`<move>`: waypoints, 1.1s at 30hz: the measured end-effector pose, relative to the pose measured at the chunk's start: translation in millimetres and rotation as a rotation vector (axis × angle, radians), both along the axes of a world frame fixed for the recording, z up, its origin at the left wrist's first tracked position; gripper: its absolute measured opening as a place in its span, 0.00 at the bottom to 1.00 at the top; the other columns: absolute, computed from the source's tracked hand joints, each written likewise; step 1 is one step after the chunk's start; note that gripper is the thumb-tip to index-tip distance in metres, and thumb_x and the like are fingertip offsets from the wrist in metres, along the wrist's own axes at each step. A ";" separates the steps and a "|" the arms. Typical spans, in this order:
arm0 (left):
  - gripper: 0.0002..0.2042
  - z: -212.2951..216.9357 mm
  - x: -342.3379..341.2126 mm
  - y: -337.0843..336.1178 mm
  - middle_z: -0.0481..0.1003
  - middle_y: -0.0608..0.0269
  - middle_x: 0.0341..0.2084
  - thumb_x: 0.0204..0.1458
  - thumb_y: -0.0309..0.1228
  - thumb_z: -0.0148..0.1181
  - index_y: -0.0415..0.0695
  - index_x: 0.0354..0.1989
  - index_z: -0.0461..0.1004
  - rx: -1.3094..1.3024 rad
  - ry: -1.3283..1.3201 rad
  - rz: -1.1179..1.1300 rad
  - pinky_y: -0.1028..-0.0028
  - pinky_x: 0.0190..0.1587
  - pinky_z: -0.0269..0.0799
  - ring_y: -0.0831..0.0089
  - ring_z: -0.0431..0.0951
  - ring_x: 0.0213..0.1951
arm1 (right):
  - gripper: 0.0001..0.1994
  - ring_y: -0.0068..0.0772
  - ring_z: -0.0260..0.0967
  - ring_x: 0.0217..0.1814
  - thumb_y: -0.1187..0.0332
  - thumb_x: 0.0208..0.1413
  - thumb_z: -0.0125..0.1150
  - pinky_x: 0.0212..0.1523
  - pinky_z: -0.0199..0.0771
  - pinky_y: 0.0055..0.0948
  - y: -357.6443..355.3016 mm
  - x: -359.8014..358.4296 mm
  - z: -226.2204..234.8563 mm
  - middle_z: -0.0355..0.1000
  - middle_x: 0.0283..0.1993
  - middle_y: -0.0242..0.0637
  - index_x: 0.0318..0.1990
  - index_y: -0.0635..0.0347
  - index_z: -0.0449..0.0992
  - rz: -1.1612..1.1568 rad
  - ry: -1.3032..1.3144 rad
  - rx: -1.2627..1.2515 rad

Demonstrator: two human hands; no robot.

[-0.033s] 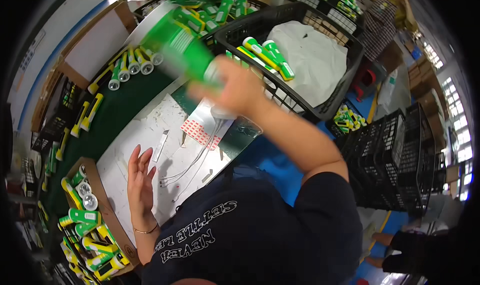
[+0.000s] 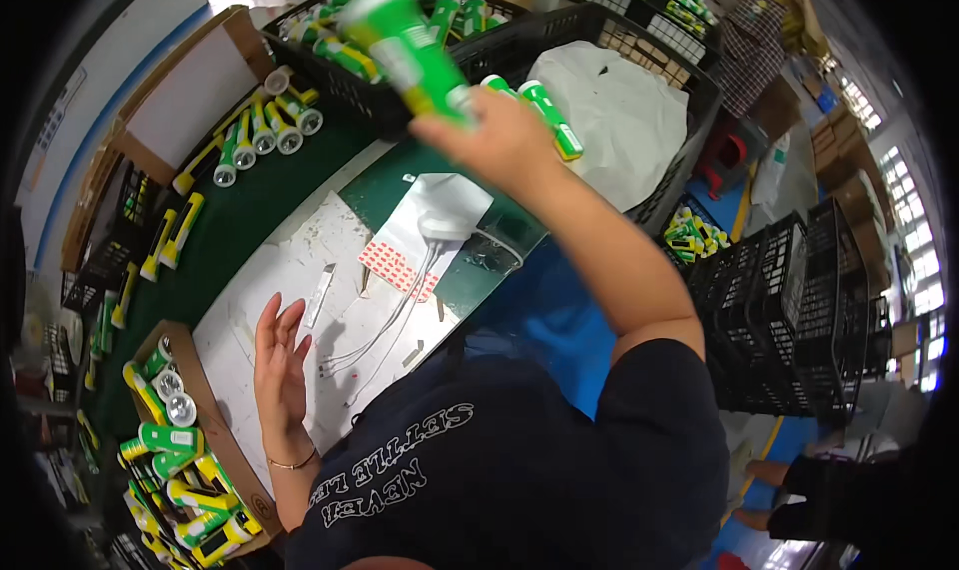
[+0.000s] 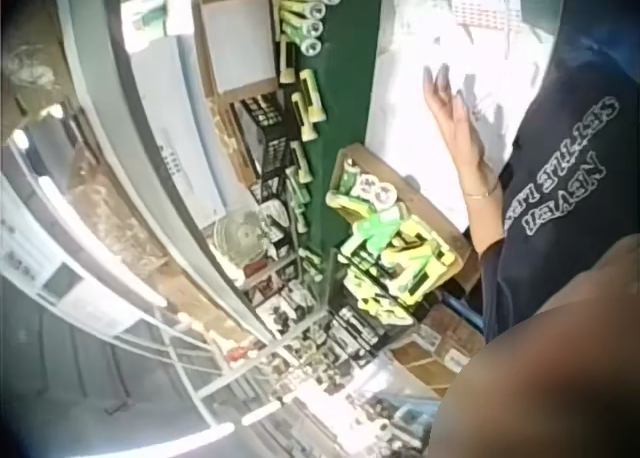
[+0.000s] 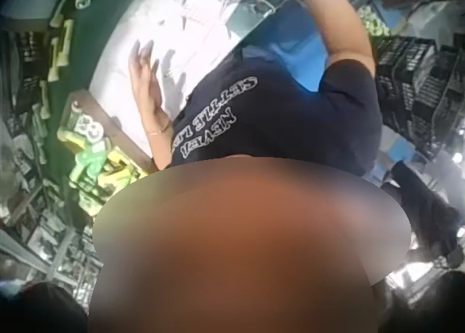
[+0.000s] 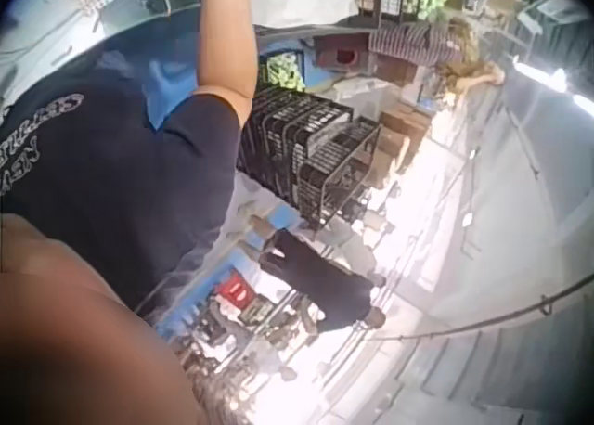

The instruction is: Inspecting and sorting solar-powered flashlights on an assembly line workbench.

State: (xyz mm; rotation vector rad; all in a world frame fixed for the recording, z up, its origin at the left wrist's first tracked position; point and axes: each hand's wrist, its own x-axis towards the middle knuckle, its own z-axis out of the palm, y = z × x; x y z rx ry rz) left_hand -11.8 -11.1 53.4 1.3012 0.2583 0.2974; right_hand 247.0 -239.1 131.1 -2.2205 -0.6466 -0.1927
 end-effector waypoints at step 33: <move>0.23 -33.6 -7.2 59.5 0.65 0.59 0.51 0.53 0.29 0.55 0.42 0.57 0.60 -0.132 0.195 0.084 0.73 0.54 0.60 0.70 0.64 0.54 | 0.36 0.46 0.73 0.38 0.46 0.44 0.62 0.33 0.74 0.40 314.8 107.4 -147.3 0.69 0.43 0.47 0.62 0.39 0.57 0.145 -0.231 -0.597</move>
